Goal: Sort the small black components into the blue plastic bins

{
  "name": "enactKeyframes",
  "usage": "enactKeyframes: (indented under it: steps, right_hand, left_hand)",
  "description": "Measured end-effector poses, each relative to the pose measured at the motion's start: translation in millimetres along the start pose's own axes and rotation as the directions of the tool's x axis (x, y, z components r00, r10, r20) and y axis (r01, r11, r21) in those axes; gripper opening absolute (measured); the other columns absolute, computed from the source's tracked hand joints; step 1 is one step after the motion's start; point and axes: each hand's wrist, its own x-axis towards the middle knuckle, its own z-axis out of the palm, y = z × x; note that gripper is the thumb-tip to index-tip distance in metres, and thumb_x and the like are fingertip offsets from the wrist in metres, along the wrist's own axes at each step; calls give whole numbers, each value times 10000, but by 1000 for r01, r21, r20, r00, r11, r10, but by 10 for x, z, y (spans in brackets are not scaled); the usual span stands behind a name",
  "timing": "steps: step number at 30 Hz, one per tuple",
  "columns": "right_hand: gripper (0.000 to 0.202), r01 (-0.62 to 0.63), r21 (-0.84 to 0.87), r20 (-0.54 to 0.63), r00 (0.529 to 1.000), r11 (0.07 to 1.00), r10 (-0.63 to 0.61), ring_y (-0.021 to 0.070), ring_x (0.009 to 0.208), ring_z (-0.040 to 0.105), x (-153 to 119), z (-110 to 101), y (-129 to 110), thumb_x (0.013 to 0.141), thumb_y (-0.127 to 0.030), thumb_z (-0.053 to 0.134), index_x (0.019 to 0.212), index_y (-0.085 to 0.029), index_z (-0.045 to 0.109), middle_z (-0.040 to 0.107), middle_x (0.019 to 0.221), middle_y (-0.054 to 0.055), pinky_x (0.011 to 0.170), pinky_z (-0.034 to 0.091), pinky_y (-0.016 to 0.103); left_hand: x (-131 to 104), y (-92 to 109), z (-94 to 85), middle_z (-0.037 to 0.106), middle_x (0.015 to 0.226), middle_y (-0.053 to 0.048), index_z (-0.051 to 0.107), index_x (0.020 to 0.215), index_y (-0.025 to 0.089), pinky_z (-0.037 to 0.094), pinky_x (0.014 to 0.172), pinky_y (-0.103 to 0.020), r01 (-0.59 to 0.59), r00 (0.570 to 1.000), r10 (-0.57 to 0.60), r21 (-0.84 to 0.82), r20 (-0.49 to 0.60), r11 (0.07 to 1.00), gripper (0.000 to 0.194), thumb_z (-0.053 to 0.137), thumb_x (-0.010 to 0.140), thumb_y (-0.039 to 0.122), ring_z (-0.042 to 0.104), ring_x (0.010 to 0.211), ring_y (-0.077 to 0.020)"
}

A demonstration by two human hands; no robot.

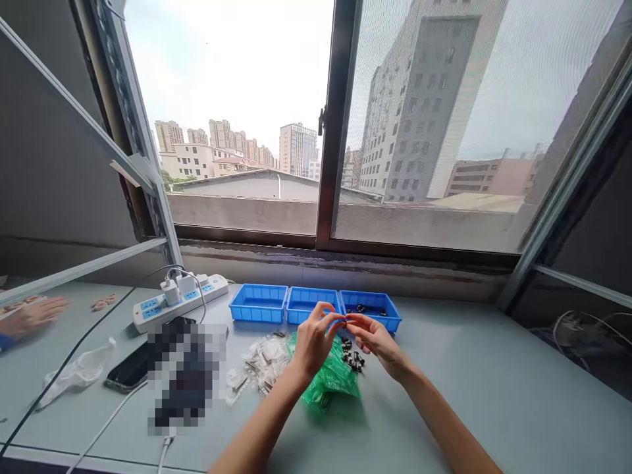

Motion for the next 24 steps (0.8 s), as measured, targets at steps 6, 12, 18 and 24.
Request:
enactKeyframes:
  steps: [6,12,18,24]
  right_hand:
    - [460,-54,42,-12,998,998,54,44,469,346,-8,14,7,469,-417,782,849,-195,649,590,699,-18,412,218,197]
    - [516,-82,80,34,996,993,79,37,462,334,-31,9,-39,455,-399,804,900,-199,636,592,684,-24,414,196,190]
    - [536,-91,79,81,993,993,85,41,462,356,-47,38,-41,470,-409,804,931,-197,630,599,672,-22,411,190,190]
    - [489,-69,122,33,997,990,66,26,446,337,-40,21,-42,492,-387,796,919,-199,649,591,673,-31,395,190,184]
  left_hand:
    - [-14,-21,33,564,1013,-12,655,939,240,497,650,-203,-21,1000,22,9,-15,1000,175,502,873,295,600,796,-111]
    - [1,-19,18,562,1019,-9,657,941,245,499,654,-196,-56,998,56,10,-6,998,182,500,875,310,601,803,-106]
    - [-8,-9,33,565,1019,-28,655,859,201,489,614,-192,-134,991,134,16,-15,991,246,453,895,336,604,787,-108]
    - [-4,-6,40,560,1029,-29,647,869,203,473,580,-185,-107,993,108,28,-50,994,246,438,902,329,604,772,-104]
